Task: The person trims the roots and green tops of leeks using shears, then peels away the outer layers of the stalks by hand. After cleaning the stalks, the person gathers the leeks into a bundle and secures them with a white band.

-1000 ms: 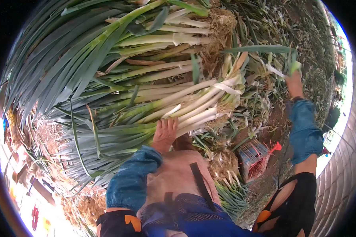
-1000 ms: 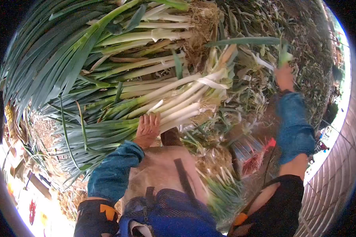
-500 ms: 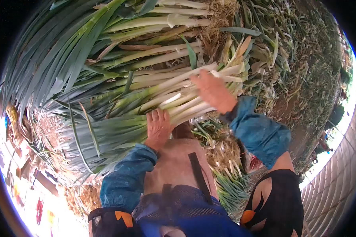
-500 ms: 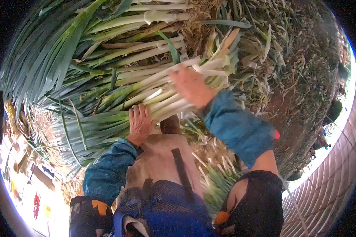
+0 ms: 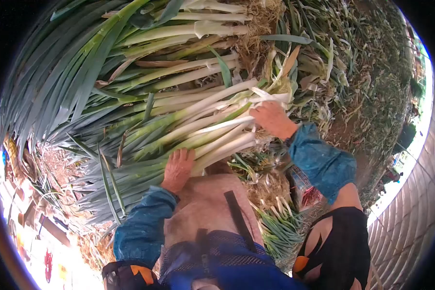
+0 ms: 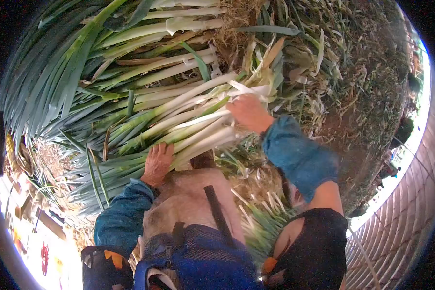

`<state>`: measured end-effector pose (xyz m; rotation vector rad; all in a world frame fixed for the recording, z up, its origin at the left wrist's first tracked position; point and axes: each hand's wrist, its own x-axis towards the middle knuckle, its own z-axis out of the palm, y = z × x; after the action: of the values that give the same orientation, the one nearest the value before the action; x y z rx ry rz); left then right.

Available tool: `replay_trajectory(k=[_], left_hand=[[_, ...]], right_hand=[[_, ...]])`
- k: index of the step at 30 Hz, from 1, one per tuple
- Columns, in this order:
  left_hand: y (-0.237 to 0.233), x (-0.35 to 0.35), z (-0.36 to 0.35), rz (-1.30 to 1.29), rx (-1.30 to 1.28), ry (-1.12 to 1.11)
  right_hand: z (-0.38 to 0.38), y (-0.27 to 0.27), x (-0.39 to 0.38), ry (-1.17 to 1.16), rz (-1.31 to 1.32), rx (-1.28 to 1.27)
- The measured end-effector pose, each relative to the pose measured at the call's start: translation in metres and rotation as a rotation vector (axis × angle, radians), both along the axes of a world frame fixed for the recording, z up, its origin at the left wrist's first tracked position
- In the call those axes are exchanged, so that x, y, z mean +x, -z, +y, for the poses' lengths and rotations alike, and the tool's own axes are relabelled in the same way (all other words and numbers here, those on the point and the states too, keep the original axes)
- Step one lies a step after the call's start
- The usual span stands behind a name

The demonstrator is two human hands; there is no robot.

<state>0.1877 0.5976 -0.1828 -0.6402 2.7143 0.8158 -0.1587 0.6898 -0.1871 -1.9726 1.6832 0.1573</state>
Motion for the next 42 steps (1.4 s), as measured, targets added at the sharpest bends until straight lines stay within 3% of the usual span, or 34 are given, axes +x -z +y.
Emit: replay_trajectory(k=[2,5,8,9,11,13,18,22,26,32,35,36,39,40,42], left_hand=[[-0.001,-0.003,-0.006,0.026,0.043,0.011],[0.011,-0.022,-0.02,0.064,-0.048,-0.012],[0.034,-0.05,-0.064,0.089,-0.336,-0.025],[0.045,-0.058,-0.077,0.088,-0.294,-0.068],[0.066,-0.065,-0.102,0.071,-0.21,-0.153],[0.083,-0.065,-0.118,-0.03,-0.262,-0.087],[0.086,-0.069,-0.108,-0.208,-0.13,-0.133],[0.084,-0.07,-0.107,-0.221,-0.183,-0.097],[0.109,-0.052,-0.111,-0.068,-0.309,-0.144],[0.094,-0.076,-0.136,-0.186,-0.209,-0.002],[0.105,-0.067,-0.13,-0.306,-0.136,-0.079],[0.101,-0.067,-0.128,-0.224,-0.276,-0.062],[0.096,-0.074,-0.145,-0.402,-0.023,-0.076],[0.107,-0.065,-0.149,-0.287,-0.016,-0.078],[0.106,-0.063,-0.155,-0.338,0.113,-0.122]], right_hand=[[0.021,0.006,-0.022,-0.003,0.027,-0.002],[-0.008,-0.036,-0.016,0.259,0.05,-0.15],[-0.039,-0.023,0.013,0.362,0.102,-0.035],[-0.046,-0.015,0.017,0.4,0.142,0.016],[-0.04,0.015,0.026,0.341,0.25,-0.052],[-0.033,0.028,0.031,0.32,0.251,-0.052],[-0.01,0.005,0.013,0.22,0.1,0.007],[-0.007,0.001,0.009,0.183,0.04,0.032],[-0.003,-0.003,0.008,0.164,0.023,0.031],[0.001,-0.007,0.008,0.167,0.025,0.026],[0.001,-0.012,0.004,0.182,-0.012,0.006],[0.002,-0.013,0.004,0.181,-0.011,0.009],[0.005,-0.017,-0.003,0.16,-0.026,0.002],[0.006,-0.018,-0.006,0.161,-0.045,-0.016],[0.005,-0.021,-0.01,0.166,-0.063,-0.026]])
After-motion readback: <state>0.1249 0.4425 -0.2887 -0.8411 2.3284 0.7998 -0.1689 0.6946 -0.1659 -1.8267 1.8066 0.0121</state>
